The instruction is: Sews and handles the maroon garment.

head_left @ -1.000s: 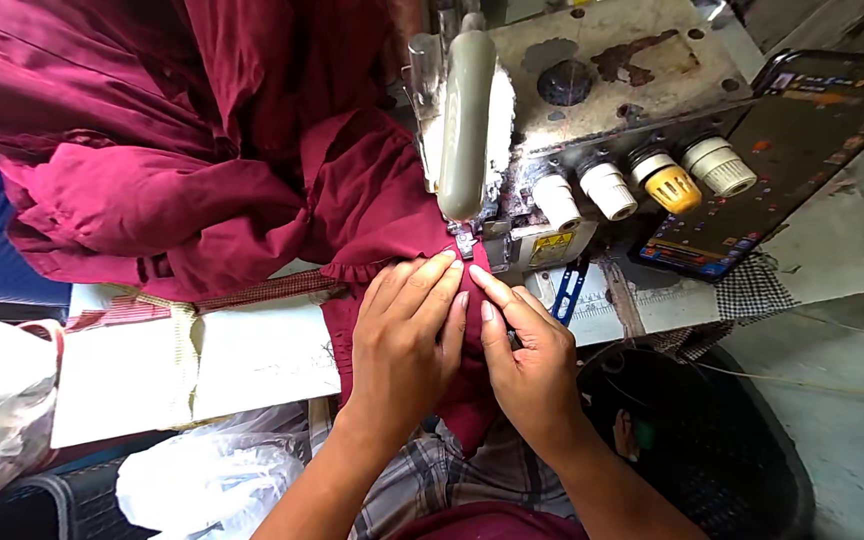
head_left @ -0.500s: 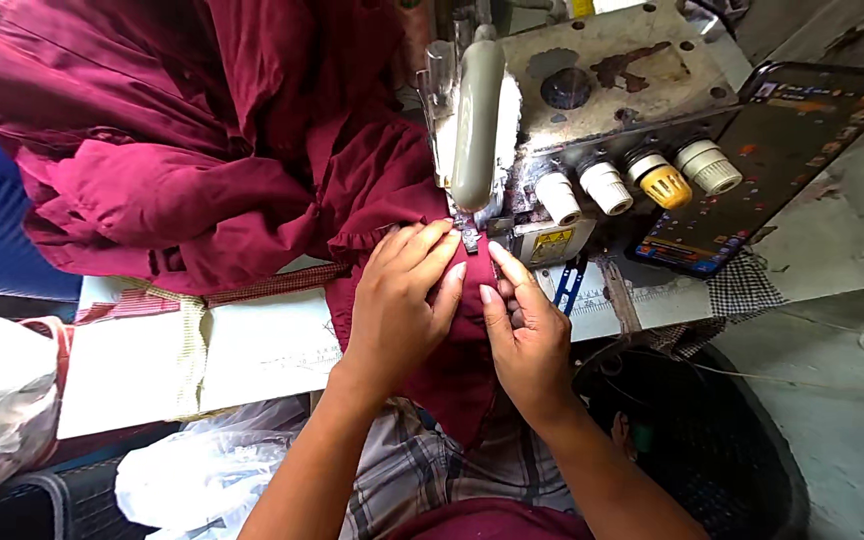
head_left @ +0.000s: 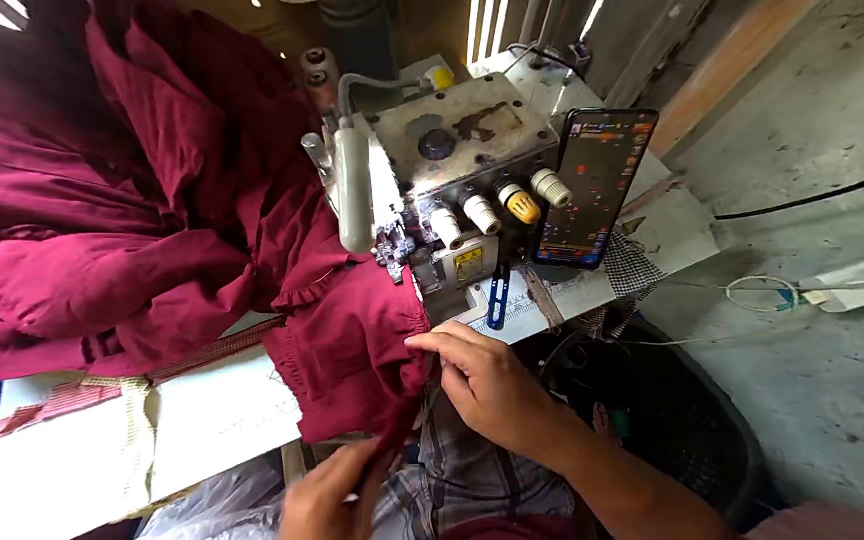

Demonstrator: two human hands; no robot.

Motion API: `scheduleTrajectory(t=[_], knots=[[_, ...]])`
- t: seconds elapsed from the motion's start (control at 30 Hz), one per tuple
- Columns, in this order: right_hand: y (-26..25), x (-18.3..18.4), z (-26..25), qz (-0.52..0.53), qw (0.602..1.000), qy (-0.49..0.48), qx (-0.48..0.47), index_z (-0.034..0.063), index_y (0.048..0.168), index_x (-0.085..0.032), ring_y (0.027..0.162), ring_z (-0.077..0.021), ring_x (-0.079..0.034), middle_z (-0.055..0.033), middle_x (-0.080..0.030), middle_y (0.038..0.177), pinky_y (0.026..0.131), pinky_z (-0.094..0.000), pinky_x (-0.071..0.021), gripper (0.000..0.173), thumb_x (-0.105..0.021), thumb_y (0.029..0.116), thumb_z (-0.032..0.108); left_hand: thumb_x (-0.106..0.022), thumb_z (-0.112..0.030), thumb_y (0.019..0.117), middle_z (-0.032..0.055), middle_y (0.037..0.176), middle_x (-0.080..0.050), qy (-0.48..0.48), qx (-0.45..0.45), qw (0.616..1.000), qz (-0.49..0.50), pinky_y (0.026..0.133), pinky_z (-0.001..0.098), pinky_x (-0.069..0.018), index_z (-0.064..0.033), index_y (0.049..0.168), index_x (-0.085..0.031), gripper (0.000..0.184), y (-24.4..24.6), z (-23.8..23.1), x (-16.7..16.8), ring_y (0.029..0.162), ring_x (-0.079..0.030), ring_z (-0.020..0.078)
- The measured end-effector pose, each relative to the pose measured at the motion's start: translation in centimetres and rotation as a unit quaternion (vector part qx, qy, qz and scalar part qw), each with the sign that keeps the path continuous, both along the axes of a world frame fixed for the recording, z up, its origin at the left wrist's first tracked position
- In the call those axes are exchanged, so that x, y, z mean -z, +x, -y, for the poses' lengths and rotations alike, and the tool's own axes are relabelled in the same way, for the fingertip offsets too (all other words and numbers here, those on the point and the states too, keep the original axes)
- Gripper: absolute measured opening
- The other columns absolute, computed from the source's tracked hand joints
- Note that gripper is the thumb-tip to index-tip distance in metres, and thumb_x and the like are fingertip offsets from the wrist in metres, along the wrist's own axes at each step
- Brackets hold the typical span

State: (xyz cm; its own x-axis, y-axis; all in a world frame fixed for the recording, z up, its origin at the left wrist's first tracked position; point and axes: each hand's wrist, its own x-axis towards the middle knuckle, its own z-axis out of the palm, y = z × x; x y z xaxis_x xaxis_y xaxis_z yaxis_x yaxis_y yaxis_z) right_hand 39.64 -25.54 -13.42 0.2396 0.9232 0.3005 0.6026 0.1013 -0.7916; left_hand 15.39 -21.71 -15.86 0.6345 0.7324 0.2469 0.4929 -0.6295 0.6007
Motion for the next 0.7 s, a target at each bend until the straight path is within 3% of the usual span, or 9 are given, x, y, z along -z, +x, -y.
scheduleTrajectory(t=[0.17,0.23,0.3,0.37,0.43,0.47,0.53,0.63,0.7], knots=[[0.9,-3.6,-2.7,0.169,0.982,0.015,-0.076,0.0129,0.098,-0.076,0.085,-0.0194,-0.068,-0.0085,-0.066,0.109,0.069,-0.0346,-0.0599,0.011,-0.065,0.0974,0.015,-0.065,-0.020,0.1003,0.0001,0.109,-0.075,0.058,0.013,0.997,0.055,0.089,0.0257,-0.0578,-0.0137,0.114,-0.074,0.018,-5.1,-5.9,-9.3,0.100,-0.070,0.0065],[1.5,-5.4,-4.5,0.149,0.981,0.046,-0.113,0.0125,0.095,-0.076,0.085,-0.0176,-0.070,-0.0069,-0.069,0.111,0.070,-0.0357,-0.0612,0.007,-0.069,0.0954,0.013,-0.063,-0.020,0.1008,-0.0043,0.110,-0.073,0.093,-0.006,0.980,0.174,0.091,0.0289,-0.0573,-0.0152,0.112,-0.073,0.016,-2.7,-6.9,-11.3,0.102,-0.069,0.0074],[2.5,-7.1,-5.7,0.129,0.982,0.055,-0.128,0.0132,0.097,-0.077,0.083,-0.0144,-0.070,-0.0027,-0.071,0.095,0.072,-0.0353,-0.0602,0.006,-0.071,0.0937,0.012,-0.057,-0.024,0.1033,-0.0139,0.110,-0.067,0.089,-0.002,0.953,0.288,0.089,0.0238,-0.0539,-0.0218,0.113,-0.069,0.015,1.4,-7.2,-12.3,0.102,-0.064,0.0010],[3.2,-8.1,-6.2,0.127,0.985,0.066,-0.101,0.0133,0.098,-0.077,0.074,-0.0132,-0.068,-0.0019,-0.072,0.088,0.067,-0.0346,-0.0583,0.008,-0.070,0.0948,0.011,-0.064,-0.037,0.0994,-0.0170,0.115,-0.060,0.091,0.034,0.951,0.295,0.092,0.0193,-0.0495,-0.0255,0.124,-0.058,0.027,5.1,-7.8,-11.4,0.107,-0.057,-0.0041],[3.7,-8.3,-6.3,0.108,0.989,0.077,-0.067,0.0132,0.100,-0.077,0.064,-0.0121,-0.064,-0.0026,-0.073,0.086,0.058,-0.0324,-0.0553,0.013,-0.067,0.0955,0.006,-0.087,-0.049,0.0763,0.0009,0.121,-0.059,0.096,0.034,0.976,0.192,0.094,0.0311,-0.0530,-0.0114,0.135,-0.048,0.079,7.6,-8.8,-9.5,0.109,-0.059,0.0092],[3.9,-8.1,-6.3,0.098,0.990,0.085,-0.053,0.0132,0.101,-0.078,0.060,-0.0111,-0.063,-0.0027,-0.073,0.086,0.054,-0.0309,-0.0539,0.014,-0.067,0.0954,0.005,-0.090,-0.044,0.0703,0.0114,0.117,-0.061,0.122,0.020,0.984,0.126,0.091,0.0414,-0.0543,-0.0037,0.132,-0.052,0.083,8.7,-9.4,-8.5,0.107,-0.062,0.0216],[4.3,-7.7,-6.3,0.079,0.991,0.095,-0.044,0.0126,0.101,-0.077,0.059,-0.0082,-0.061,-0.0020,-0.073,0.086,0.053,-0.0263,-0.0519,0.012,-0.068,0.0956,0.006,-0.084,-0.021,0.0736,0.0188,0.104,-0.065,0.184,-0.007,0.983,0.013,0.078,0.0535,-0.0537,0.0006,0.119,-0.063,0.055,9.5,-10.8,-7.5,0.095,-0.065,0.0359],[4.5,-6.9,-5.8,0.048,0.991,0.116,-0.053,0.0111,0.099,-0.078,0.065,-0.0026,-0.063,0.0007,-0.073,0.086,0.057,-0.0199,-0.0528,0.010,-0.070,0.0950,0.008,-0.067,-0.007,0.0842,0.0155,0.091,-0.064,0.247,0.021,0.968,-0.049,0.069,0.0505,-0.0502,-0.0021,0.102,-0.070,0.019,8.4,-12.0,-9.2,0.085,-0.064,0.0352],[4.3,-5.2,-4.3,0.041,0.990,0.119,-0.065,0.0109,0.100,-0.079,0.075,-0.0032,-0.067,0.0014,-0.073,0.092,0.066,-0.0221,-0.0586,0.013,-0.067,0.0952,0.009,-0.061,-0.006,0.0885,0.0152,0.098,-0.065,0.274,0.075,0.958,-0.048,0.075,0.0487,-0.0482,-0.0033,0.096,-0.072,0.014,7.4,-11.8,-9.7,0.093,-0.061,0.0341]])
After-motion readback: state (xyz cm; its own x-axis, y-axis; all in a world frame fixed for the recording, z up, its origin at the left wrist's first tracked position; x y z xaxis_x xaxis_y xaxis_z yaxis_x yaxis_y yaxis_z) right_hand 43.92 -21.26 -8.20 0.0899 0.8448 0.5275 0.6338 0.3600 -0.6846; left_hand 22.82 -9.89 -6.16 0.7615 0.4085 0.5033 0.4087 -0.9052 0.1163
